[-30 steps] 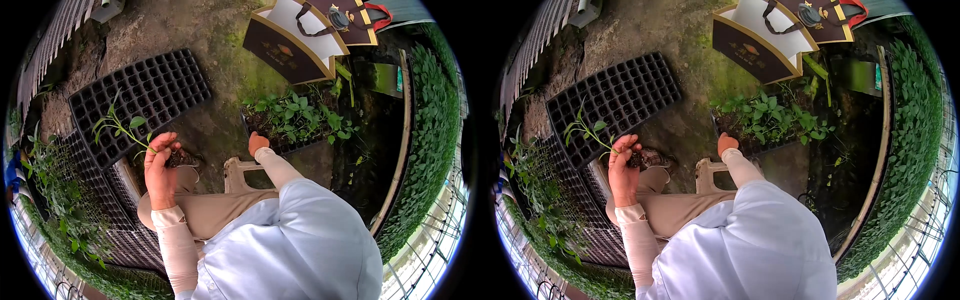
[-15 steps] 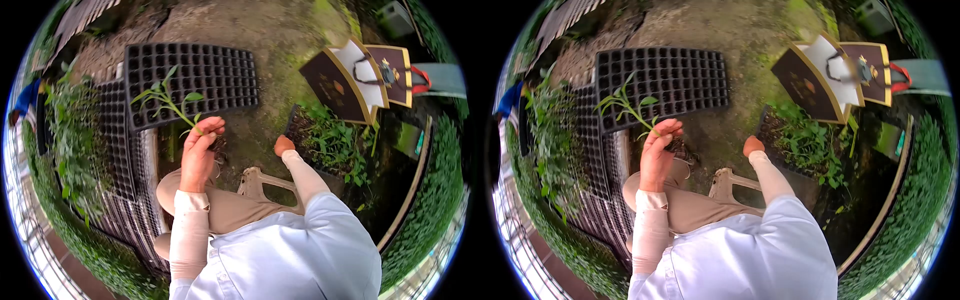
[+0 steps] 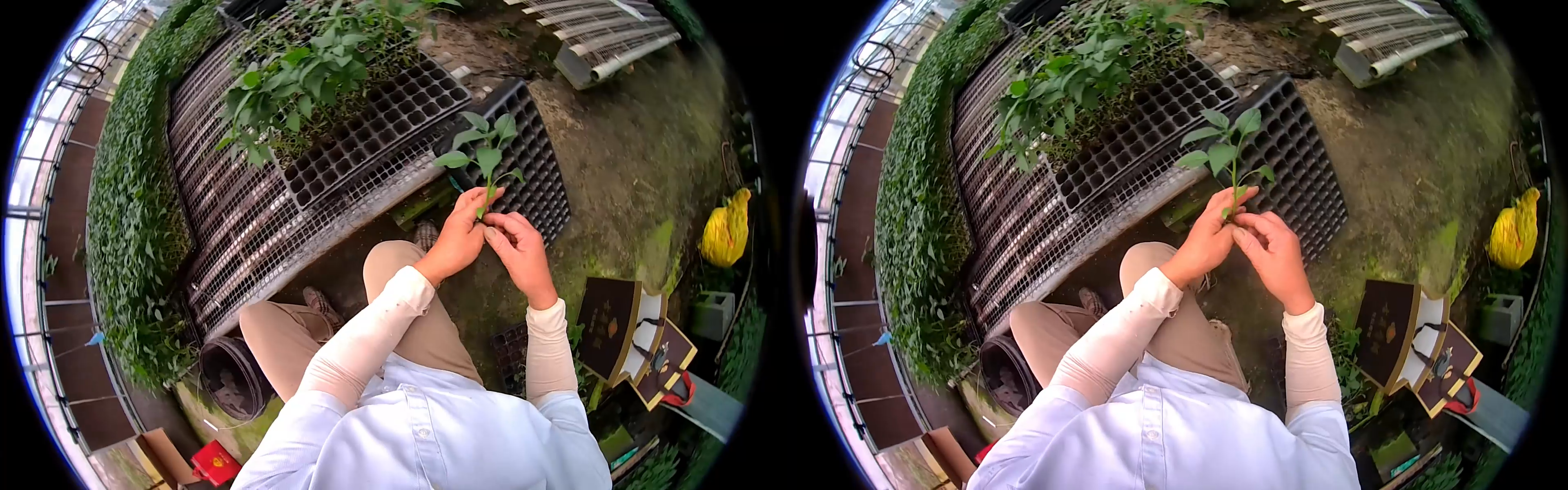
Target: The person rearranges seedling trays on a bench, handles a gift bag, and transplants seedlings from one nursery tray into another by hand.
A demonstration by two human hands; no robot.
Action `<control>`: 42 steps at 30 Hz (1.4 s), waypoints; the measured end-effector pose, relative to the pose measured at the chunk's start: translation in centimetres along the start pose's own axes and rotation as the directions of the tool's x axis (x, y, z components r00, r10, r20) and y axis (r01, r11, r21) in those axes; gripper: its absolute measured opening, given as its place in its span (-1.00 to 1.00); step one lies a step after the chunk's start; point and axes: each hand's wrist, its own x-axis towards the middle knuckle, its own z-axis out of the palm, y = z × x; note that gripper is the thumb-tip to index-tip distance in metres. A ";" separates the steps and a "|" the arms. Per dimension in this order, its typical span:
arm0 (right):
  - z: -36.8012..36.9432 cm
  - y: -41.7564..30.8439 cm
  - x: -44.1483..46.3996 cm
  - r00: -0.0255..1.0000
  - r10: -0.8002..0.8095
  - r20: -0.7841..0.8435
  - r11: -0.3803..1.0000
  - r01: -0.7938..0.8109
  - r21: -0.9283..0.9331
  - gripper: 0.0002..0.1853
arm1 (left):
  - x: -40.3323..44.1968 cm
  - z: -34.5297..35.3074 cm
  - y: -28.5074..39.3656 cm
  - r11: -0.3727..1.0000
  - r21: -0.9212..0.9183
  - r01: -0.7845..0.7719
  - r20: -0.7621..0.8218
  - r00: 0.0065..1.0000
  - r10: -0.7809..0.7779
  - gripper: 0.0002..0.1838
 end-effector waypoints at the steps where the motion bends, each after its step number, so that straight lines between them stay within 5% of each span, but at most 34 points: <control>1: 1.1 -1.3 1.3 1.000 0.010 0.008 1.000 -0.010 0.003 -0.73 | 0.0 -1.3 0.5 0.998 0.015 -0.054 -0.058 0.997 0.055 -0.35; 8: 11.2 -2.6 9.7 0.954 -0.142 0.265 0.987 0.118 0.106 -0.75 | -2.1 -13.9 1.8 0.881 0.466 -0.086 -0.168 0.969 0.183 -0.51; 9: 12.8 -2.5 10.6 0.942 -0.054 0.332 0.991 0.009 0.137 -0.75 | -2.7 -15.6 1.6 0.877 0.477 -0.060 -0.183 0.969 0.166 -0.53; 10: 14.4 -2.1 11.4 0.919 0.031 0.393 0.982 -0.102 0.160 -0.76 | -3.4 -17.4 1.1 0.876 0.478 -0.063 -0.181 0.969 0.168 -0.51; 15: 21.9 -0.9 14.4 0.942 0.017 0.336 0.986 -0.072 0.152 -0.77 | -6.5 -25.0 -1.7 0.974 0.202 0.106 -0.232 0.971 -0.058 -0.20; 16: 22.7 -0.5 15.5 0.960 0.057 0.275 0.972 -0.116 0.203 -0.77 | -7.7 -26.3 -2.3 0.964 0.117 0.237 -0.248 0.947 -0.203 -0.22; 17: 23.3 0.1 16.7 0.971 0.101 0.218 0.954 -0.157 0.257 -0.76 | -8.5 -27.5 -3.3 0.966 0.122 0.227 -0.294 0.938 -0.183 -0.25; 20: 22.6 2.8 22.8 1.000 0.003 0.030 0.984 -0.009 0.180 -0.76 | -10.7 -31.6 -5.5 0.930 0.223 0.292 -0.378 0.905 -0.194 -0.35; 23: 21.1 4.7 29.8 0.985 -0.115 -0.129 0.987 0.098 -0.129 -0.75 | -11.8 -34.4 -6.7 0.904 0.193 0.381 -0.456 0.851 -0.261 -0.45; 25: 20.4 5.8 33.7 0.961 -0.227 -0.157 0.887 0.137 -0.442 -0.75 | -11.9 -35.4 -6.3 0.890 0.211 0.404 -0.467 0.842 -0.271 -0.51; 29: 22.0 9.2 38.1 0.931 -0.292 -0.220 0.840 0.140 -0.525 -0.72 | -12.1 -36.9 -6.3 0.856 0.342 0.387 -0.457 0.865 -0.209 -0.54; 31: 22.4 10.9 39.0 0.930 -0.322 -0.174 0.620 0.069 -0.782 -0.70 | -12.5 -37.3 -6.8 0.835 0.366 0.410 -0.454 0.862 -0.224 -0.53; 34: 23.6 8.9 38.8 0.979 -0.106 -0.173 0.594 -0.077 -0.801 -0.71 | -12.4 -37.7 -6.9 0.805 0.367 0.467 -0.442 0.849 -0.290 -0.53; 40: 22.6 12.6 40.8 0.983 -0.180 -0.040 0.548 0.067 -0.834 -0.67 | -13.0 -38.6 -7.0 0.811 0.420 0.408 -0.428 0.877 -0.219 -0.52; 42: 21.9 13.5 40.1 0.973 -0.202 -0.108 0.743 0.080 -0.664 -0.63 | -13.9 -39.7 -6.9 0.837 0.390 0.384 -0.459 0.869 -0.185 -0.51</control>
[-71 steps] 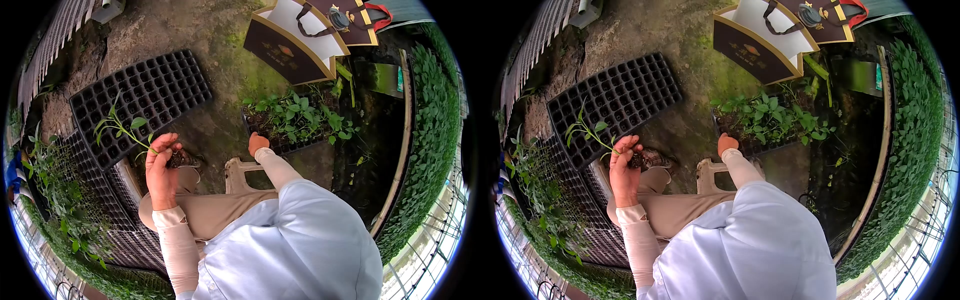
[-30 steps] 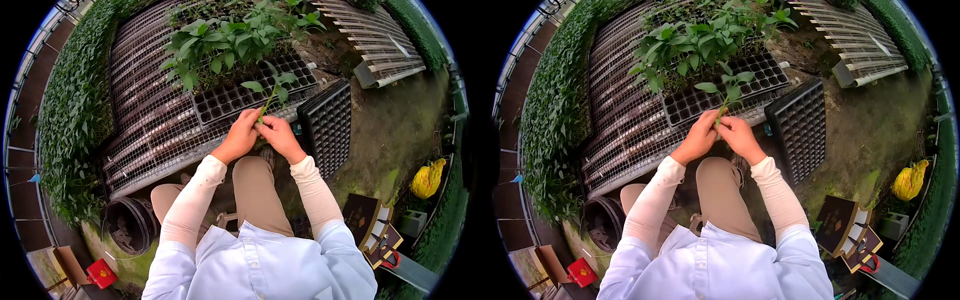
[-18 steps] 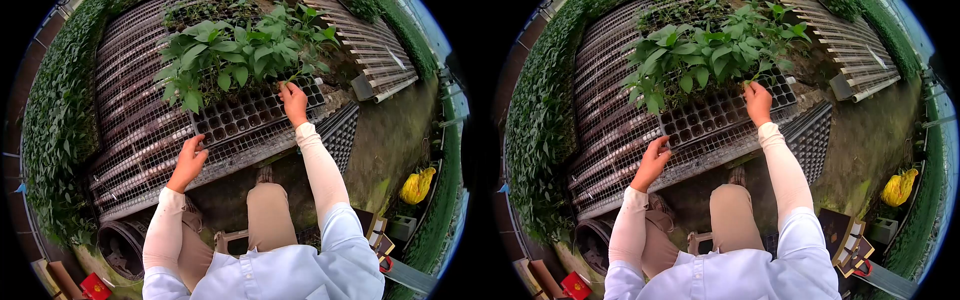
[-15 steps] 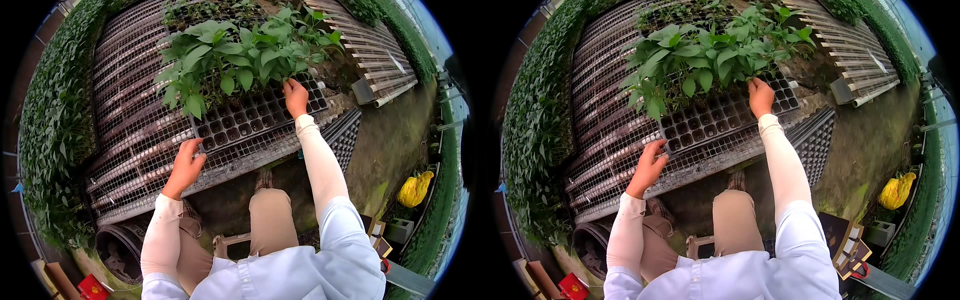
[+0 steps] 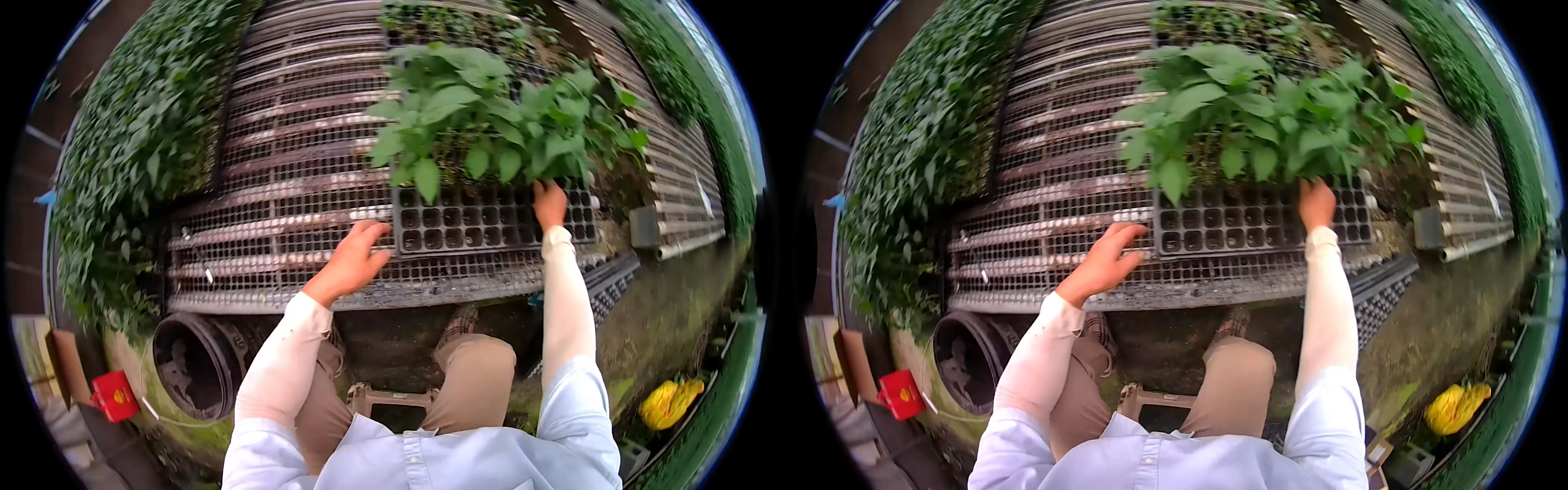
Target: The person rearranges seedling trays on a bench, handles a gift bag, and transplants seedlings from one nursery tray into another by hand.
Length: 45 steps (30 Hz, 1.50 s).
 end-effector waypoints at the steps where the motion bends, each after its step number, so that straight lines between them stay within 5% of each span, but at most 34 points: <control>1: 0.2 0.2 -0.6 0.998 0.061 -0.033 0.980 -0.053 0.194 -0.60 | -0.3 -1.0 -0.7 1.000 -0.016 0.005 -0.038 0.999 -0.006 -0.50; 4: -0.2 -1.4 -4.6 0.980 0.153 0.130 0.851 -0.197 0.487 -0.54 | -1.0 -5.4 -3.6 0.943 -0.281 0.177 -0.214 0.947 -0.241 -0.48; 8: -5.1 -14.8 -13.7 0.825 0.021 0.564 0.706 -0.412 0.576 -0.68 | -2.6 -11.3 -14.0 0.836 -0.542 0.078 -0.590 0.673 -0.446 -0.54; 10: -6.3 -19.1 -16.8 0.678 -0.122 0.725 0.656 -0.493 0.572 -0.71 | -4.0 -15.2 -16.3 0.545 -0.835 0.077 -0.425 0.539 -0.727 -0.57; 11: -6.9 -21.6 -18.2 0.616 -0.174 0.768 0.673 -0.495 0.549 -0.73 | -4.2 -16.1 -19.0 0.471 -0.880 -0.064 -0.436 0.504 -0.746 -0.62; 16: -8.4 -31.6 -22.8 0.361 -0.364 0.859 0.697 -0.506 0.508 -0.76 | -2.9 -20.3 -28.9 0.406 -0.865 -0.294 -0.499 0.428 -0.753 -0.84; 20: -4.9 -33.7 -24.8 0.205 -0.354 0.912 0.678 -0.616 0.401 -0.74 | -0.1 -24.0 -32.8 0.416 -0.842 -0.345 -0.513 0.270 -0.815 -0.77; 22: -2.7 -32.7 -25.8 0.184 -0.342 0.922 0.676 -0.633 0.377 -0.74 | 0.4 -25.6 -34.9 0.364 -0.855 -0.371 -0.488 0.334 -0.806 -0.78; 27: 0.3 -28.9 -26.6 0.190 -0.271 0.944 0.780 -0.531 0.331 -0.75 | 1.7 -28.0 -33.9 0.281 -0.894 -0.348 -0.387 0.286 -0.877 -0.79; 29: 0.4 -28.5 -26.3 0.206 -0.246 0.947 0.809 -0.495 0.318 -0.76 | 2.2 -27.4 -33.4 0.373 -0.868 -0.328 -0.437 0.146 -0.888 -0.65; 36: 0.1 -28.9 -25.7 0.228 -0.327 0.917 0.771 -0.497 0.398 -0.77 | 2.0 -24.1 -27.8 0.360 -0.852 -0.380 -0.470 0.250 -0.847 -0.65; 45: -0.4 -28.4 -25.1 0.334 -0.334 0.881 0.716 -0.518 0.468 -0.79 | -1.9 -13.8 -17.2 0.273 -0.943 -0.188 -0.330 0.453 -0.828 -0.65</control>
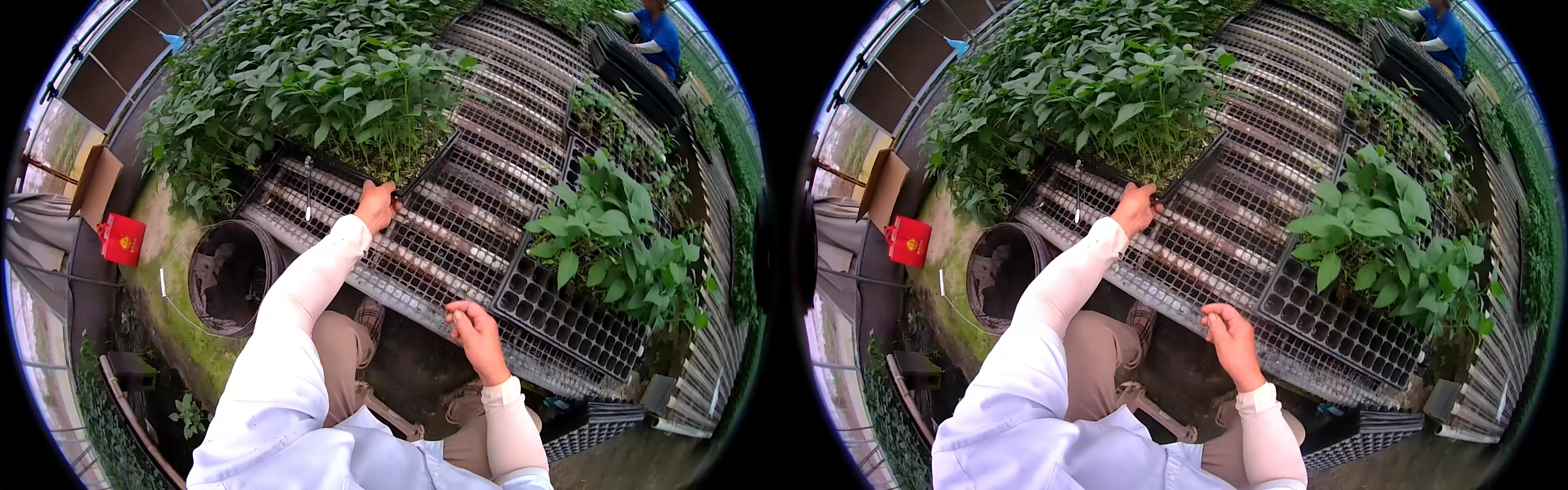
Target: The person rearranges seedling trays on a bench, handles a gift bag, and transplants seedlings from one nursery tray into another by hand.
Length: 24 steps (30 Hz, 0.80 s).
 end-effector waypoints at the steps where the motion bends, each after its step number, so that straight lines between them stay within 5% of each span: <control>1: -0.2 -0.2 0.1 1.000 -0.014 -0.016 1.000 0.014 0.001 -0.79 | -1.7 0.3 -0.5 1.000 0.000 -0.001 0.048 0.999 0.001 -0.65; 9: -2.8 1.4 2.3 0.977 -0.152 -0.148 0.986 0.139 -0.095 -0.78 | -11.1 -1.9 -8.1 0.965 0.203 0.169 0.364 0.901 -0.234 -0.72; 14: -4.0 3.3 5.6 0.892 -0.389 -0.231 0.840 0.241 -0.486 -0.76 | -14.5 -2.8 -9.2 0.912 0.324 0.251 0.320 0.878 -0.356 -0.73; 16: -3.5 2.7 6.9 0.782 -0.559 -0.276 0.641 0.197 -0.742 -0.75 | -14.6 -2.6 -8.9 0.886 0.402 0.231 0.348 0.856 -0.382 -0.77; 20: -2.3 1.9 9.5 0.765 -0.551 -0.334 0.685 0.187 -0.704 -0.75 | -12.3 -3.3 -9.7 0.908 0.362 0.210 0.362 0.866 -0.345 -0.79; 24: -0.9 2.3 10.2 0.837 -0.500 -0.223 0.640 0.183 -0.746 -0.76 | -11.0 -4.3 -9.8 0.931 0.294 0.214 0.427 0.842 -0.329 -0.83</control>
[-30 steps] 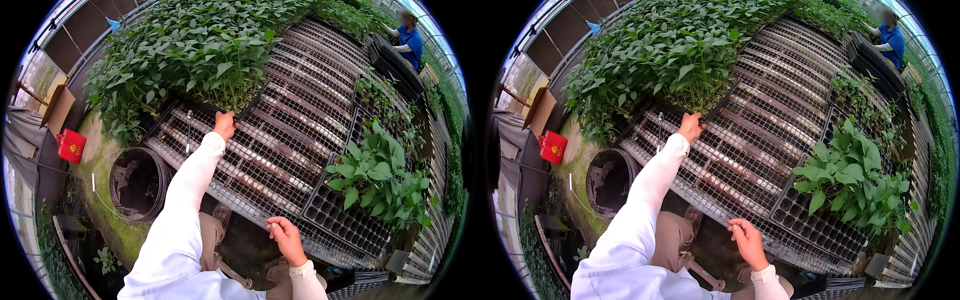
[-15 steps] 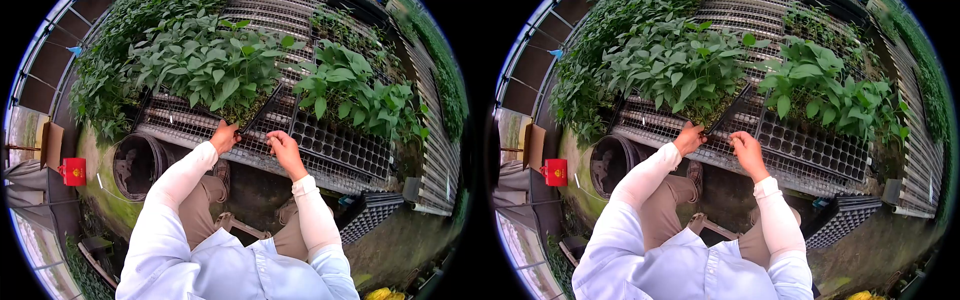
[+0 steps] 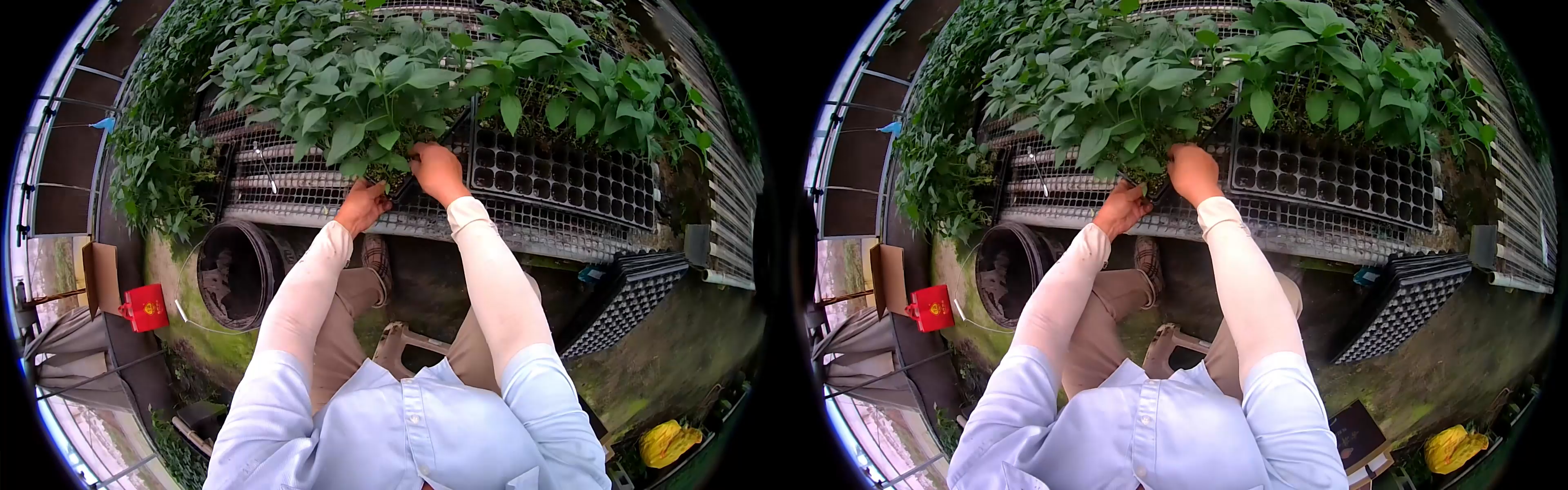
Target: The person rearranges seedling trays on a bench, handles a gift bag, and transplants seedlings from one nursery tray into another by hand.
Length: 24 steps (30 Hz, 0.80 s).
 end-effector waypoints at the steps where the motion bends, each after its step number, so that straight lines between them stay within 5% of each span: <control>1: 0.6 0.1 -0.1 0.999 -0.043 0.024 0.996 0.044 -0.073 -0.76 | 0.0 -0.4 -0.1 1.000 0.005 0.007 -0.001 1.000 -0.007 -0.83; 4: 2.0 0.1 -0.5 0.996 -0.086 0.012 0.986 0.087 -0.143 -0.81 | -1.1 -0.3 0.1 0.996 0.093 0.002 0.030 1.000 -0.005 -0.76; 6: 2.6 0.3 -0.1 0.995 -0.092 0.032 0.966 0.097 -0.240 -0.88 | -3.5 1.0 1.2 0.932 0.357 0.064 -0.110 0.994 -0.026 -0.74; 7: 2.8 0.4 -0.3 0.916 -0.328 -0.230 0.921 0.255 -0.296 -0.93 | -3.5 0.5 1.4 0.835 0.534 0.128 -0.127 0.989 -0.070 -0.68; 11: 0.1 -1.3 -0.8 0.981 -0.175 -0.082 0.970 0.158 -0.186 -0.92 | -6.6 2.3 1.9 0.318 0.947 -0.032 -0.011 0.991 0.131 -0.56; 13: -2.0 -1.7 -1.3 0.975 -0.195 -0.109 0.969 0.174 -0.176 -0.87 | -7.5 3.7 1.4 0.347 0.928 -0.135 0.059 0.974 0.221 -0.55; 17: -7.0 -0.2 -2.5 0.998 -0.056 -0.010 0.968 0.051 -0.247 -0.79 | -7.3 5.4 1.8 0.136 0.967 -0.216 0.191 0.965 0.177 -0.54; 24: -11.1 5.9 -0.9 0.911 0.192 -0.364 0.946 -0.270 -0.177 -0.82 | -7.2 7.6 3.1 -0.002 0.914 -0.406 0.406 0.912 0.053 -0.55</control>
